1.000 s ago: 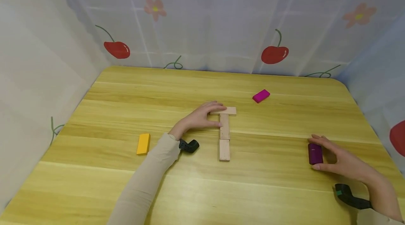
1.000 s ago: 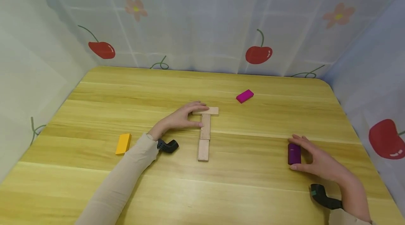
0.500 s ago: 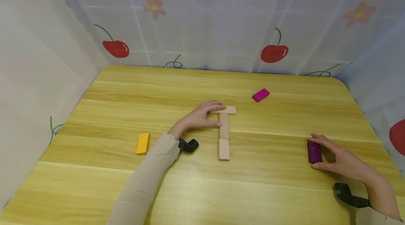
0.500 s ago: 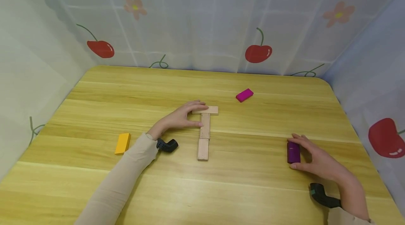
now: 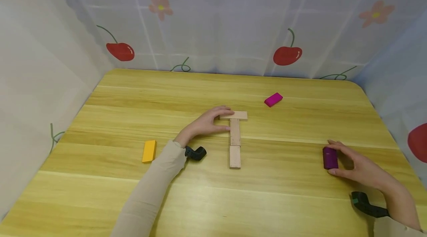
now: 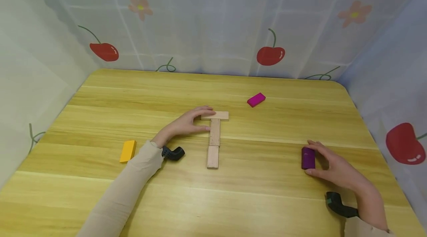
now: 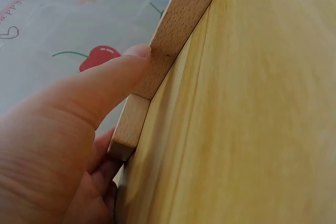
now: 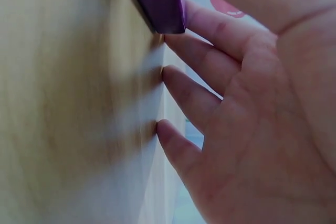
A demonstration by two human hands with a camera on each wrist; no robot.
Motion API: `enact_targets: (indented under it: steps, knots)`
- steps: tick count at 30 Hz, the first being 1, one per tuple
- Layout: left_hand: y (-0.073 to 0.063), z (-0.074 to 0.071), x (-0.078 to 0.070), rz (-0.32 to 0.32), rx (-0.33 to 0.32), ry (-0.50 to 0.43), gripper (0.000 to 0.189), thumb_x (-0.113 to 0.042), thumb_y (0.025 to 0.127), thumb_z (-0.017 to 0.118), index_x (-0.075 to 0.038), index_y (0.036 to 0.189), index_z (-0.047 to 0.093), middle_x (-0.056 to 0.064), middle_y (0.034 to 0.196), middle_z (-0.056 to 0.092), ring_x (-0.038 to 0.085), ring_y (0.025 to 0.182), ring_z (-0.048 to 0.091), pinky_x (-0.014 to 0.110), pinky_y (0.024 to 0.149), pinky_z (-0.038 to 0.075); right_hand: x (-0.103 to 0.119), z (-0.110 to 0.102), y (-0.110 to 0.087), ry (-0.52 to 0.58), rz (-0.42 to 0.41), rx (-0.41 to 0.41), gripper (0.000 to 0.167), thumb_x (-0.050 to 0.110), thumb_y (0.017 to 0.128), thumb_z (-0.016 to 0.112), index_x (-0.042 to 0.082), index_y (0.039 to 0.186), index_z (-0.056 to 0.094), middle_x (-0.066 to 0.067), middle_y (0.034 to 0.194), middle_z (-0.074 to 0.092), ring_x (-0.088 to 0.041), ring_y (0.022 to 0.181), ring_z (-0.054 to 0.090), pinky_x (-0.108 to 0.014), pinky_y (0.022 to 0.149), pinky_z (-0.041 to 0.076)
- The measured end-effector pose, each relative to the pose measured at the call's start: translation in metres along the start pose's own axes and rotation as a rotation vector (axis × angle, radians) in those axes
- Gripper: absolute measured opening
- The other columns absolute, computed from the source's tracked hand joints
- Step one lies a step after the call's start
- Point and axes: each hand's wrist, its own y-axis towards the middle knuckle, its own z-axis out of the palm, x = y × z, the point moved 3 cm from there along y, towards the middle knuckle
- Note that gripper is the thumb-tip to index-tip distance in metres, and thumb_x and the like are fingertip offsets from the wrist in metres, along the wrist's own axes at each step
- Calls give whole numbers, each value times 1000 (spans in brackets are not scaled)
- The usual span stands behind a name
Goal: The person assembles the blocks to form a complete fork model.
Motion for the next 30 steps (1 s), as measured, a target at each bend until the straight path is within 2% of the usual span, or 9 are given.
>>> enact_targets:
  steps: [3, 5, 7, 8, 10, 12, 15, 22, 30]
  knots:
    - [-1, -1, 1, -4, -9, -1, 57, -30, 88, 68, -12, 138, 48, 6, 146, 34, 18, 135, 24, 35, 107, 21, 1, -1, 2, -21, 31, -11, 71, 6, 78, 75, 0, 138, 37, -30, 140, 32, 13, 121, 14, -4, 90, 9]
    - [0, -1, 2, -6, -13, 3, 57, -30, 88, 68, -13, 138, 48, 5, 146, 34, 17, 135, 25, 34, 107, 21, 3, -3, 3, -29, 65, -19, 71, 8, 80, 75, -1, 139, 36, -36, 134, 35, -4, 130, 20, -2, 87, 11]
    - [0, -1, 3, -2, -14, 11, 56, -30, 88, 67, -13, 138, 48, 5, 145, 35, 17, 134, 25, 33, 107, 22, 4, -4, 5, -27, 110, -24, 71, 11, 82, 73, -3, 140, 34, -37, 133, 34, -29, 132, 25, -6, 93, 12]
    - [1, -1, 3, 0, -15, 16, 56, -30, 88, 67, -13, 138, 48, 5, 145, 35, 17, 134, 26, 33, 107, 22, 5, -5, 7, -29, 129, -29, 71, 13, 83, 73, -4, 140, 34, -38, 132, 35, -41, 128, 28, -8, 94, 14]
    - [1, 0, 3, 6, -16, 23, 56, -30, 88, 67, -12, 137, 49, 6, 145, 36, 18, 134, 26, 33, 107, 22, 9, -7, 10, -30, 155, -40, 71, 14, 83, 73, -8, 138, 33, -39, 130, 35, -58, 116, 33, -23, 101, 25]
    - [2, 0, 3, 11, -18, 27, 55, -29, 88, 67, -12, 137, 49, 7, 144, 37, 18, 134, 26, 33, 107, 21, 12, -8, 15, -20, 170, -57, 71, 14, 84, 72, -11, 137, 32, -41, 129, 35, -61, 112, 34, -46, 100, 30]
    - [1, 0, 3, 9, -21, 21, 54, -28, 88, 67, -12, 137, 49, 7, 143, 38, 18, 134, 26, 33, 107, 21, 20, -11, 23, 6, 174, -86, 70, 14, 85, 71, -13, 136, 31, -41, 129, 35, -62, 111, 35, -64, 86, 32]
    - [1, 0, 4, -2, -18, 17, 54, -29, 89, 66, -13, 138, 48, 6, 144, 37, 17, 134, 26, 33, 107, 21, 43, -12, 48, 47, 179, -138, 72, 19, 86, 70, -11, 138, 30, -39, 130, 36, -59, 113, 35, -64, 86, 32]
    - [2, 1, 4, 2, -21, 19, 53, -28, 89, 66, -13, 137, 49, 6, 143, 37, 17, 133, 27, 33, 107, 22, 76, 1, 98, 65, 141, -174, 72, 21, 85, 72, -10, 137, 33, -35, 127, 42, -54, 114, 40, -61, 90, 35]
